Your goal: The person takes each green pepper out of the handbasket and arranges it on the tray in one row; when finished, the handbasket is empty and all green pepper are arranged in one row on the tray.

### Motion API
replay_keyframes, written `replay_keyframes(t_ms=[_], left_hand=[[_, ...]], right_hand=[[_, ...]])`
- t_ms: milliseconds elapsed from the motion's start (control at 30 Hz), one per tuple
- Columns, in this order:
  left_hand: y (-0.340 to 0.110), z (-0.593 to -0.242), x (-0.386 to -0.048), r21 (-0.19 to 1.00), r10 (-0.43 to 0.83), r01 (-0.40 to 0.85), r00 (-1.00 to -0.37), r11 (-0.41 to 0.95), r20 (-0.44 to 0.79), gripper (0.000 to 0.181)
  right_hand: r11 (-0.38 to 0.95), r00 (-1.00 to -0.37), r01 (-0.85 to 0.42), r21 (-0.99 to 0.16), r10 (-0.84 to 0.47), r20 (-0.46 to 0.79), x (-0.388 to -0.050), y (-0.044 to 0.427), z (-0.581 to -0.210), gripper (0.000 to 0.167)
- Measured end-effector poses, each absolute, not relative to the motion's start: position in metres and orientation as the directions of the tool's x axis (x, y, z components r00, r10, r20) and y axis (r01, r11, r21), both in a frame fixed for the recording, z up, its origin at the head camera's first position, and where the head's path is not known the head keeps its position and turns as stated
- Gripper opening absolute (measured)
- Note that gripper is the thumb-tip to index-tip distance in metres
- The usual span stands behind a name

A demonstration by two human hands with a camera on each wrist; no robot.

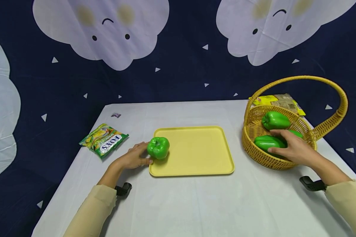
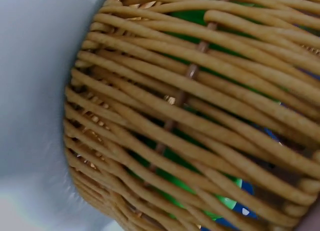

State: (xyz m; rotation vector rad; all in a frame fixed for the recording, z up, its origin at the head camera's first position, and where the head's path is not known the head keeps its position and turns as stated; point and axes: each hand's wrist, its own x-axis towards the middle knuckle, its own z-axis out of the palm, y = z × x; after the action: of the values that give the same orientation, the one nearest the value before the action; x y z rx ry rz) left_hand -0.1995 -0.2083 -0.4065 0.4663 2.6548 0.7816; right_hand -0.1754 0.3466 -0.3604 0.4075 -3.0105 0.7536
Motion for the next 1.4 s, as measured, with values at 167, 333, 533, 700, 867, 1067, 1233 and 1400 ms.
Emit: replay_keyframes(t_ms=[167, 333, 533, 700, 867, 1067, 1233, 1400], left_hand=[[-0.208, -0.407, -0.2, 0.565, 0.392, 0.209, -0.892, 0.798, -0.224, 0.079], [-0.208, -0.407, -0.2, 0.564, 0.392, 0.21, -0.892, 0.799, -0.224, 0.079], [-0.208, -0.407, -0.2, 0.566, 0.386, 0.199, -0.893, 0.8, -0.231, 0.079], [-0.208, -0.407, -0.199, 0.565, 0.392, 0.209, -0.892, 0.798, -0.224, 0.079], [-0.208, -0.407, -0.2, 0.567, 0.399, 0.218, -0.891, 0.794, -0.215, 0.078], [-0.208, -0.408, -0.2, 0.564, 0.398, 0.221, -0.893, 0.795, -0.211, 0.079], [-0.208, -0.408, -0.201, 0.562, 0.397, 0.224, -0.894, 0.797, -0.207, 0.079], [-0.208, -0.408, -0.201, 0.561, 0.396, 0.221, -0.894, 0.798, -0.21, 0.08]], right_hand=[[0.859, -0.967, -0.245, -0.45, -0.251, 0.047, -0.178, 0.348, -0.362, 0.073], [0.867, -0.965, -0.25, -0.431, -0.26, 0.037, -0.179, 0.348, -0.363, 0.074], [0.874, -0.961, -0.261, -0.409, -0.276, 0.025, -0.182, 0.347, -0.364, 0.073], [0.873, -0.951, -0.287, -0.393, -0.31, 0.006, -0.185, 0.346, -0.365, 0.072], [0.869, -0.941, -0.309, -0.387, -0.337, -0.007, -0.186, 0.347, -0.367, 0.07], [0.862, -0.93, -0.343, -0.374, -0.368, 0.004, -0.185, 0.348, -0.368, 0.069], [0.862, -0.923, -0.344, -0.373, -0.383, -0.031, -0.185, 0.348, -0.366, 0.071], [0.861, -0.918, -0.343, -0.376, -0.393, -0.061, -0.186, 0.349, -0.366, 0.073]])
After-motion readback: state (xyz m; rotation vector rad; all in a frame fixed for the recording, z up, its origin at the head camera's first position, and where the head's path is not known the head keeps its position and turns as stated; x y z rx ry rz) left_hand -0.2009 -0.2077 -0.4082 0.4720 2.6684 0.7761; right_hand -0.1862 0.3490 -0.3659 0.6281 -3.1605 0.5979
